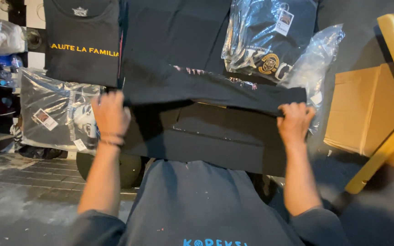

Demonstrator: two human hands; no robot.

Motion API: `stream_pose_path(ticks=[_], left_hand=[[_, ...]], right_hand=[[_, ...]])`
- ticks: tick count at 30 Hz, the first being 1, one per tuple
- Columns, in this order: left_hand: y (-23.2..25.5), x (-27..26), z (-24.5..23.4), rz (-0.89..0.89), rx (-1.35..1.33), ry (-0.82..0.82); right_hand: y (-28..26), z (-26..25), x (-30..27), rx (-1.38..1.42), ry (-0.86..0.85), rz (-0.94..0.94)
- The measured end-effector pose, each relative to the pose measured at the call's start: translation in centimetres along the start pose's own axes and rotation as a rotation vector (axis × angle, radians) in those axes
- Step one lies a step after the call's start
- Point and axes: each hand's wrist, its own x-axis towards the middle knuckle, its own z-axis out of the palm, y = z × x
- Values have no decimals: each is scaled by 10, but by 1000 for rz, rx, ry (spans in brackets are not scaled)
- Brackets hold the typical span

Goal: Folding a black t-shirt using a cardboard template for uniform sizing

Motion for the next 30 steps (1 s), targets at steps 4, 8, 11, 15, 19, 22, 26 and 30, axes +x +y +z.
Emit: stream_pose_path(ticks=[4, 8, 11, 15, 19, 22, 26, 30], left_hand=[[21, -74, 36, -105, -50, -130], [28, -99, 58, -140, -97, -135], [21, -93, 68, -133, -113, -391], [19, -74, 55, -110, -136, -953], [18, -35, 17, -230, -297, -1120], [12, -5, 37, -316, -517, -488], [30, 63, 64, -519, -592, 76], [24, 93, 102, -589, -495, -59]], right_hand=[[-20, 32, -44, 65, 125, 80], [-18, 43, -54, 81, 204, 144], [-5, 51, -56, 81, 205, 132], [4, 47, -57, 50, 176, 77], [6, 41, -53, 40, 116, 58], [1, 39, -51, 44, 85, 104], [-2, 44, -49, 41, 49, 139], [-5, 44, -44, 62, -14, 150]])
